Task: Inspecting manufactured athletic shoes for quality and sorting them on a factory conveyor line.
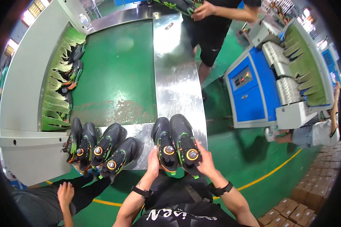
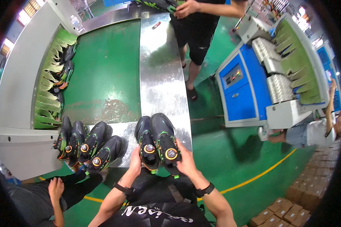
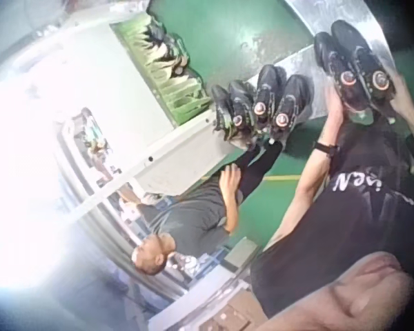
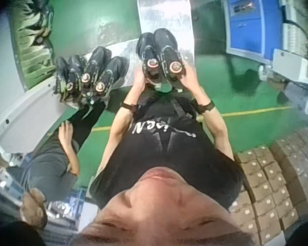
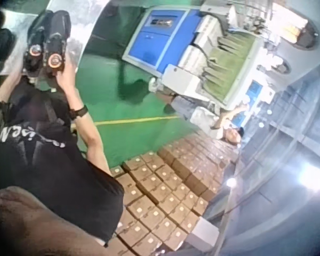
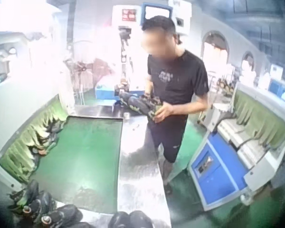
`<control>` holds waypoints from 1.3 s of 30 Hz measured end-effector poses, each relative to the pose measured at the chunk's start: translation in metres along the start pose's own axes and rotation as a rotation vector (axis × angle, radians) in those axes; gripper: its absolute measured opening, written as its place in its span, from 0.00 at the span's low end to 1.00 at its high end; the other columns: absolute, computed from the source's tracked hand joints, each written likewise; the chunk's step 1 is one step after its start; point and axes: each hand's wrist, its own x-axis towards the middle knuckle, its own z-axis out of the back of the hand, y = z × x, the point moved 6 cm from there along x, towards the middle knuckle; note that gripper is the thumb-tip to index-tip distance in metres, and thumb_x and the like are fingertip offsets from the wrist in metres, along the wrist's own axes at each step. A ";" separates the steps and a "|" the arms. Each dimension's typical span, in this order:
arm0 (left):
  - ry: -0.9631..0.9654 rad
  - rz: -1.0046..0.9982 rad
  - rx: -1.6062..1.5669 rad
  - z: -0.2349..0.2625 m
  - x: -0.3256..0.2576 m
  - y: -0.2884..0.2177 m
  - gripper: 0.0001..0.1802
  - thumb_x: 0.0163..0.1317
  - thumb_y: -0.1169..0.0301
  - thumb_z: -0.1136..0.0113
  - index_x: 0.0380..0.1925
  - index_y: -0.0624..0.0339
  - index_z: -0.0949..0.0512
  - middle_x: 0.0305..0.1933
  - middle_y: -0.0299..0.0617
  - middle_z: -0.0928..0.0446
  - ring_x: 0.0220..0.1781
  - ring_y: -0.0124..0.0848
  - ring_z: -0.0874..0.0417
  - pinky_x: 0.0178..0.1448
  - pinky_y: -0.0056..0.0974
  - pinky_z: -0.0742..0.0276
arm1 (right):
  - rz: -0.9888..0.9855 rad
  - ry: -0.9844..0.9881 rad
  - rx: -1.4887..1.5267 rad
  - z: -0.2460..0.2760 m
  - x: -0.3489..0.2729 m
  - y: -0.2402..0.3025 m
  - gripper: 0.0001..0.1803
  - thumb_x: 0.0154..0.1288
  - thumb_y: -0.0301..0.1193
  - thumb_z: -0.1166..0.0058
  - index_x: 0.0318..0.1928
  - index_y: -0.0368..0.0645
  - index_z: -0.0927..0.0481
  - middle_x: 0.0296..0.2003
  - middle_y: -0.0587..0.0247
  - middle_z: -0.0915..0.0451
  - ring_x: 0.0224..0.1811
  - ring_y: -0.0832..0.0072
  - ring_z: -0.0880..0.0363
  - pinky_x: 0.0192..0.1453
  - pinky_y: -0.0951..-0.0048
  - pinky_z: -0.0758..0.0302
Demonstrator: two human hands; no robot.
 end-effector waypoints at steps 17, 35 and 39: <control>0.089 -0.690 -0.096 -0.040 -0.134 -0.186 0.39 0.53 0.63 0.32 0.61 0.65 0.39 0.53 0.44 0.28 0.54 0.30 0.26 0.61 0.38 0.31 | 0.495 0.124 -0.171 0.028 -0.045 0.167 0.51 0.34 0.18 0.35 0.66 0.35 0.39 0.64 0.34 0.39 0.60 0.45 0.30 0.62 0.59 0.27; 0.641 -0.491 0.120 -0.008 -0.230 -0.243 0.48 0.47 0.56 0.31 0.63 0.65 0.43 0.56 0.43 0.35 0.60 0.32 0.33 0.65 0.38 0.38 | 0.264 0.807 0.583 0.022 0.001 0.324 0.22 0.72 0.34 0.54 0.61 0.33 0.30 0.58 0.49 0.26 0.61 0.66 0.27 0.64 0.72 0.35; 0.630 -0.453 0.022 0.002 -0.235 -0.225 0.42 0.48 0.56 0.32 0.58 0.64 0.39 0.54 0.42 0.33 0.58 0.30 0.32 0.62 0.36 0.37 | 0.574 0.618 0.379 0.023 -0.014 0.329 0.21 0.65 0.30 0.47 0.56 0.30 0.26 0.49 0.43 0.21 0.53 0.58 0.20 0.57 0.69 0.26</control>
